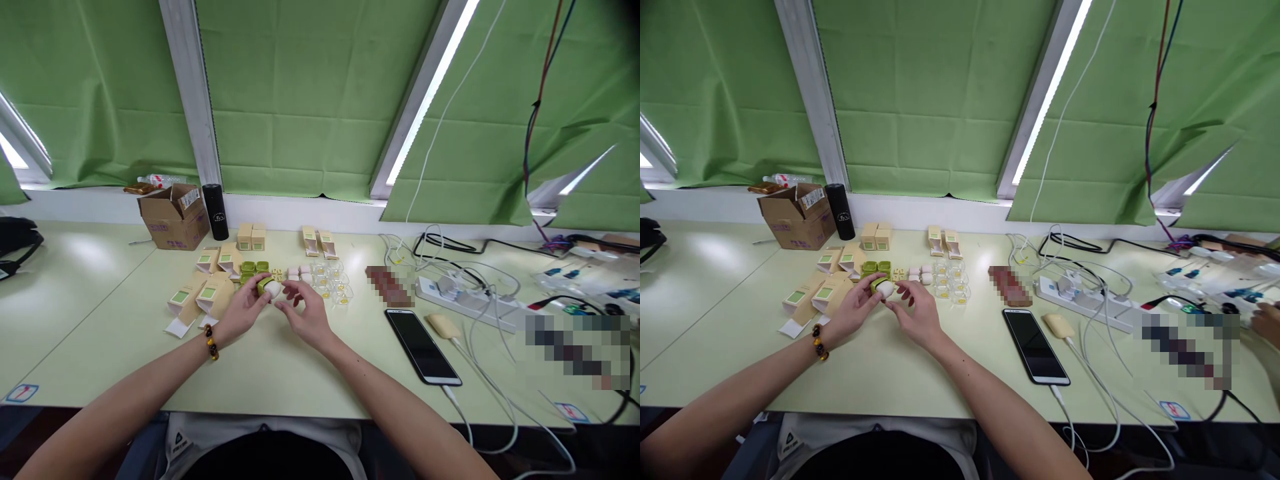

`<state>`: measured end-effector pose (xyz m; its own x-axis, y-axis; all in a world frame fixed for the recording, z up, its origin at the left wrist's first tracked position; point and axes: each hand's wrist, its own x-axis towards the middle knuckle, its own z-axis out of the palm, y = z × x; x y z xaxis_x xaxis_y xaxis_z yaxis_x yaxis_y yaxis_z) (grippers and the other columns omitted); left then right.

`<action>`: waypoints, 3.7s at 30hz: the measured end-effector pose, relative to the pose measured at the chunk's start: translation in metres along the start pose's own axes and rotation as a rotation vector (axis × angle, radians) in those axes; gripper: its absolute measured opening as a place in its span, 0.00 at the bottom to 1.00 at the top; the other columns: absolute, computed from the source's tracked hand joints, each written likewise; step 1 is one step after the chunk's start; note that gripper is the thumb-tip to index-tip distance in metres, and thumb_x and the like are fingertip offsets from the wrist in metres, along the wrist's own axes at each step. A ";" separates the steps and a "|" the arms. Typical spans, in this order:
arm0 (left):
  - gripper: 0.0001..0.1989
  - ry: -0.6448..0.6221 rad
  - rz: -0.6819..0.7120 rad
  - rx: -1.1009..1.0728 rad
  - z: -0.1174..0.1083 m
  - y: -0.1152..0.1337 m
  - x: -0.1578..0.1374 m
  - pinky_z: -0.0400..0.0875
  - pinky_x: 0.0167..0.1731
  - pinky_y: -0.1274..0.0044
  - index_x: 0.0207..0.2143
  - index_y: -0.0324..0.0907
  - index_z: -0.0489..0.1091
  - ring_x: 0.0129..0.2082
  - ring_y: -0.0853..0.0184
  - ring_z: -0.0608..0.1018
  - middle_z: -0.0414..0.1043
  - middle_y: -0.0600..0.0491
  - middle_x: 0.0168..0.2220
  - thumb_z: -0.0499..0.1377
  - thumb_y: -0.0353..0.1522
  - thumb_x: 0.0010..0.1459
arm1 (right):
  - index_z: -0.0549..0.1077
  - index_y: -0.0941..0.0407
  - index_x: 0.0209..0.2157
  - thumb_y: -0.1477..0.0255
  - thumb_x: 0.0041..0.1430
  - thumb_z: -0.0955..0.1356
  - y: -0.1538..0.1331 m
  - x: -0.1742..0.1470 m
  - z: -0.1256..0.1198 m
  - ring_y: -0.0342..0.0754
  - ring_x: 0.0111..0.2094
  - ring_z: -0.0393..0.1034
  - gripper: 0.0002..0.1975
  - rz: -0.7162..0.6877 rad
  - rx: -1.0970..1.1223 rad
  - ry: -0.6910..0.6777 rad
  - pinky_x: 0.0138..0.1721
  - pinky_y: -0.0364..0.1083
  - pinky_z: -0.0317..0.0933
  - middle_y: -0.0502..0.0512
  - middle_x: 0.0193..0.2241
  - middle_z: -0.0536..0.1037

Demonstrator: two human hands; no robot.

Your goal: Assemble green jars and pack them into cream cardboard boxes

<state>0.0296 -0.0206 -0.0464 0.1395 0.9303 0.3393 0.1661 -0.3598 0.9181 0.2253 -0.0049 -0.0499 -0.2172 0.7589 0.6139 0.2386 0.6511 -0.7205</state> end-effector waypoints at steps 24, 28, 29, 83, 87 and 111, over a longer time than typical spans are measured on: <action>0.28 -0.103 -0.068 -0.142 0.010 0.002 0.001 0.76 0.50 0.68 0.59 0.42 0.72 0.47 0.60 0.78 0.78 0.44 0.51 0.62 0.51 0.64 | 0.67 0.52 0.64 0.73 0.70 0.66 0.011 -0.005 0.004 0.56 0.52 0.76 0.22 -0.481 -0.368 -0.034 0.46 0.52 0.77 0.65 0.51 0.76; 0.29 -0.082 -0.029 -0.134 0.012 0.002 0.000 0.73 0.55 0.65 0.59 0.41 0.71 0.50 0.59 0.78 0.77 0.43 0.52 0.61 0.50 0.65 | 0.68 0.54 0.62 0.74 0.70 0.65 0.010 -0.003 0.005 0.55 0.47 0.76 0.20 -0.522 -0.405 -0.003 0.39 0.50 0.77 0.65 0.47 0.76; 0.29 -0.073 -0.024 -0.119 0.013 0.002 -0.001 0.73 0.55 0.65 0.60 0.41 0.70 0.49 0.59 0.78 0.77 0.43 0.50 0.60 0.50 0.66 | 0.68 0.54 0.62 0.74 0.70 0.65 0.010 -0.003 0.005 0.55 0.46 0.76 0.20 -0.534 -0.414 0.007 0.38 0.50 0.77 0.65 0.46 0.76; 0.21 -0.098 -0.214 -0.691 0.015 0.002 -0.003 0.69 0.49 0.74 0.53 0.43 0.75 0.49 0.63 0.74 0.75 0.47 0.49 0.71 0.40 0.60 | 0.64 0.55 0.65 0.73 0.70 0.65 0.006 -0.003 0.011 0.58 0.55 0.72 0.23 -0.372 -0.370 -0.080 0.53 0.56 0.75 0.66 0.53 0.74; 0.24 -0.162 -0.206 -0.649 0.012 0.002 -0.004 0.69 0.46 0.74 0.57 0.44 0.73 0.46 0.64 0.74 0.73 0.47 0.50 0.70 0.41 0.61 | 0.65 0.54 0.64 0.73 0.68 0.67 0.006 -0.004 0.009 0.58 0.56 0.71 0.24 -0.333 -0.335 -0.072 0.55 0.57 0.73 0.66 0.55 0.74; 0.36 -0.052 0.476 0.550 -0.006 0.003 -0.009 0.65 0.64 0.54 0.73 0.52 0.54 0.67 0.50 0.64 0.58 0.41 0.67 0.53 0.23 0.66 | 0.62 0.50 0.54 0.50 0.66 0.70 0.004 0.001 0.007 0.46 0.28 0.69 0.26 0.298 0.482 -0.057 0.35 0.46 0.64 0.44 0.26 0.73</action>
<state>0.0230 -0.0301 -0.0454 0.3633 0.6641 0.6535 0.5405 -0.7215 0.4327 0.2196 -0.0011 -0.0545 -0.2609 0.8986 0.3529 -0.1582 0.3208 -0.9338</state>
